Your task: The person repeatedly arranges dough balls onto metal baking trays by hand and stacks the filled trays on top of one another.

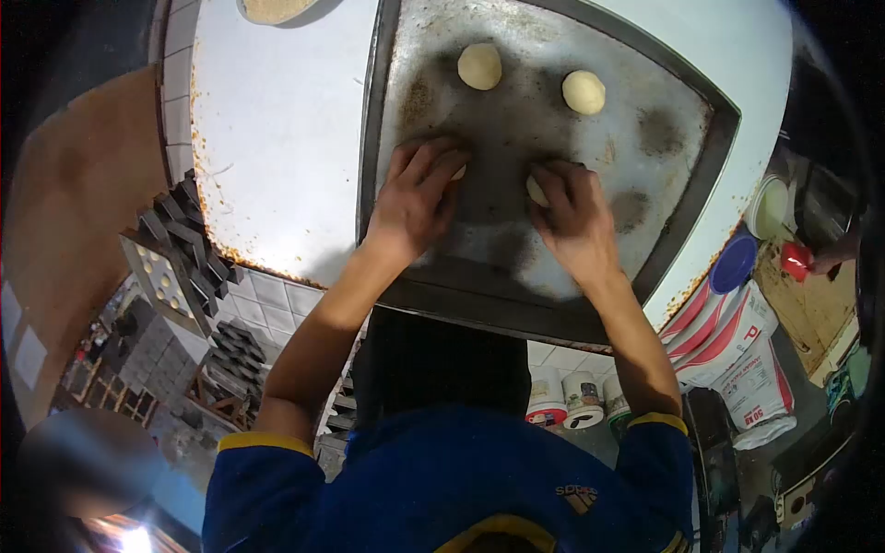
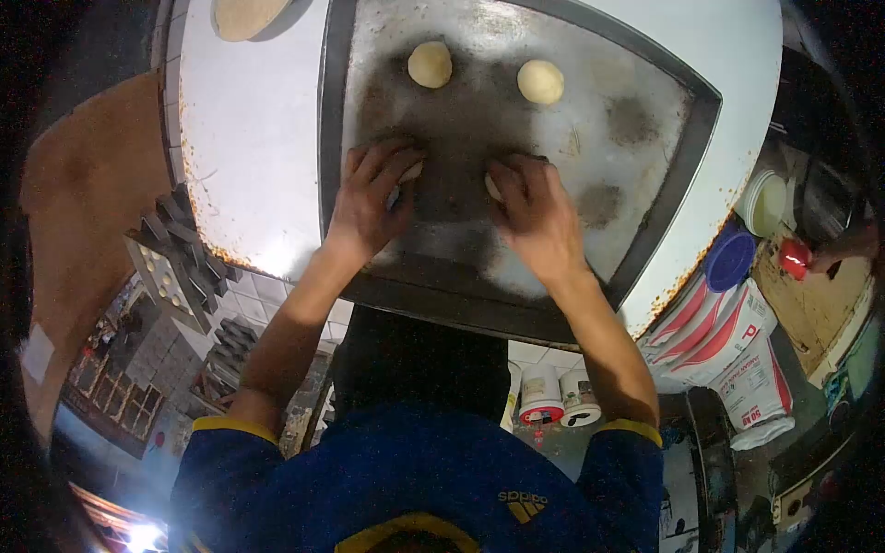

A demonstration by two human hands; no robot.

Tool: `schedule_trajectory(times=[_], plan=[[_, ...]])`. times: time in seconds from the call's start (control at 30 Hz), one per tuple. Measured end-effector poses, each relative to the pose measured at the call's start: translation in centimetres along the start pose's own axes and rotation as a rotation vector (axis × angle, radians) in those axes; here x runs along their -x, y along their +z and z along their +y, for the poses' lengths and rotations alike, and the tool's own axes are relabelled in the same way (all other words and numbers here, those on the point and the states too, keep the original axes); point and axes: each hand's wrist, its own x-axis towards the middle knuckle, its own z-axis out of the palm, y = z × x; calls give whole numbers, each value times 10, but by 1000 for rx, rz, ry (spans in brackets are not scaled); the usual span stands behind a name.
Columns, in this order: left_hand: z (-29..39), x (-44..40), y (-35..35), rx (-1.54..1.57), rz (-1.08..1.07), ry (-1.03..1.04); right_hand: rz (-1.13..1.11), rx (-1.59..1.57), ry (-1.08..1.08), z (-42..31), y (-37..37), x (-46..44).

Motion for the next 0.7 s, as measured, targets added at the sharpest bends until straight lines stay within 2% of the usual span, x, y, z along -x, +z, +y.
schedule_trajectory(times=[0.07, 0.17, 0.3, 0.33, 0.37, 0.4, 0.43, 0.5, 0.57, 0.63, 0.7], plan=[[0, 4, -3, -108, -144, -23, -35, 93, -39, -14, -6, -2], [5, 4, 3, -207, -104, 40, -110, 191, -89, -20, 0, -2], [-4, 5, 15, -206, -180, 44, -162, 100, -74, -9, 8, -10], [-5, 5, 15, -17, -93, 27, -160, 101, -74, -7, 5, -10], [-6, 5, 15, 173, -6, 9, -87, -224, 27, -6, -1, -9], [-7, 5, 14, 172, -5, 12, -12, -548, 127, -6, -6, -10], [-7, 5, 13, 85, 3, 27, -10, -547, 126, -9, -10, -10], [-7, 4, 16, -3, 12, 45, -125, 33, -73, -17, -18, -13], [-9, -7, 23, -233, -204, 51, -136, 67, -119, -5, 10, -9], [5, -4, 11, -174, -221, 25, -147, 101, -165, 1, 10, -8], [13, -23, -10, -144, -172, 63, -212, -269, -45, 0, -19, -23]])
